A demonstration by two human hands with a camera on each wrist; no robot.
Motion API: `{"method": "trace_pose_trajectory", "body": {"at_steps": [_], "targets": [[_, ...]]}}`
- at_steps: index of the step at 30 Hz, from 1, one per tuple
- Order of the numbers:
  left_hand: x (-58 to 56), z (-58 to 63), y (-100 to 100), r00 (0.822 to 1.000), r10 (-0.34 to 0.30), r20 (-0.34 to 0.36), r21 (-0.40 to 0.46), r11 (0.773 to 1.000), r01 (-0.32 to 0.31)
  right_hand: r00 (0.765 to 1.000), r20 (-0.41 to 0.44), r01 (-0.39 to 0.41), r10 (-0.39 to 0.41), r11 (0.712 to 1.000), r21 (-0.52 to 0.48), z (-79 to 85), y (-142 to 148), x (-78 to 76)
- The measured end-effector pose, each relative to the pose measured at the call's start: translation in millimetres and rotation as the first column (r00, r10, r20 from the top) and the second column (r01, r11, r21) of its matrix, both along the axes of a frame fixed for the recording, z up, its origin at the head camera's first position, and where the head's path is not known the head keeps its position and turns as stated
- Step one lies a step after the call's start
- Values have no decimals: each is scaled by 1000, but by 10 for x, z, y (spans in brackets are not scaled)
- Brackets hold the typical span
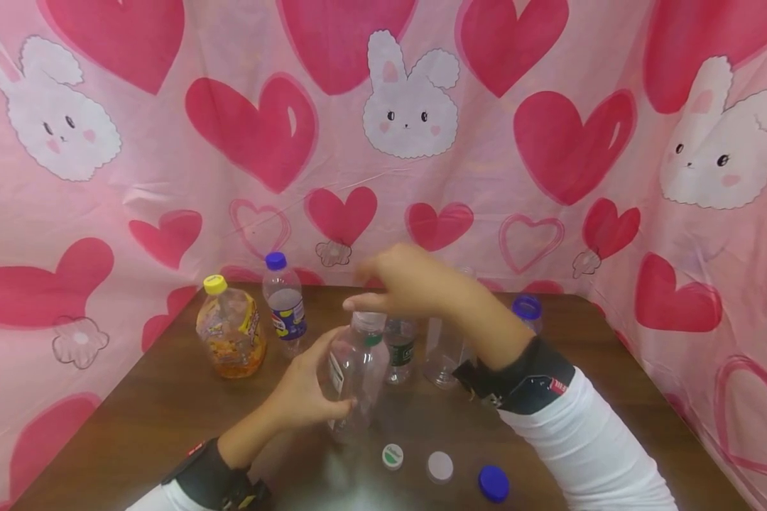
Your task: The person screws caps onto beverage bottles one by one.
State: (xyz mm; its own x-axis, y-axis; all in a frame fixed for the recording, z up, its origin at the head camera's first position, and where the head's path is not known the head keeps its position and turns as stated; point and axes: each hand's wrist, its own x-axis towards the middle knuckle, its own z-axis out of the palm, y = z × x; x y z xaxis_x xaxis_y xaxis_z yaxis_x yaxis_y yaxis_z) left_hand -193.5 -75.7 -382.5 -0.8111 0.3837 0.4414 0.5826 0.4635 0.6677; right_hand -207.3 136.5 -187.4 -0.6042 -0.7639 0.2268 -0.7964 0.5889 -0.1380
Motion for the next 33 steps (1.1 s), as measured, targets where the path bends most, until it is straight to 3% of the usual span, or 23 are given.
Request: {"method": "trace_pose_trajectory", "body": {"at_steps": [6, 9, 12, 17, 24, 28, 33], "targets": [[7, -2, 9, 1000, -1, -5, 6, 1000, 1, 981, 84, -175, 177, 984, -27, 68, 113, -20], [14, 6, 19, 1000, -7, 1, 13, 1000, 7, 969, 128, -211, 210, 977, -4, 57, 116, -24], [19, 12, 33, 1000, -10, 10, 16, 1000, 10, 976, 119, -187, 184, 982, 12, 24, 105, -22], [17, 13, 47, 1000, -12, 1, 20, 1000, 12, 996, 41, -79, 78, 997, 25, -26, 54, -2], [23, 21, 48, 1000, -8, -4, 5, 1000, 8, 1000, 0, 20, -20, 999, 41, -66, 23, 0], [21, 19, 38, 1000, -14, 9, 2, 1000, 14, 1000, 22, -20, 20, 1000, -7, -42, 72, 0], [20, 27, 25, 1000, -14, 17, 2, 1000, 14, 987, 81, -134, 138, 990, -43, -2, 153, -3]]}}
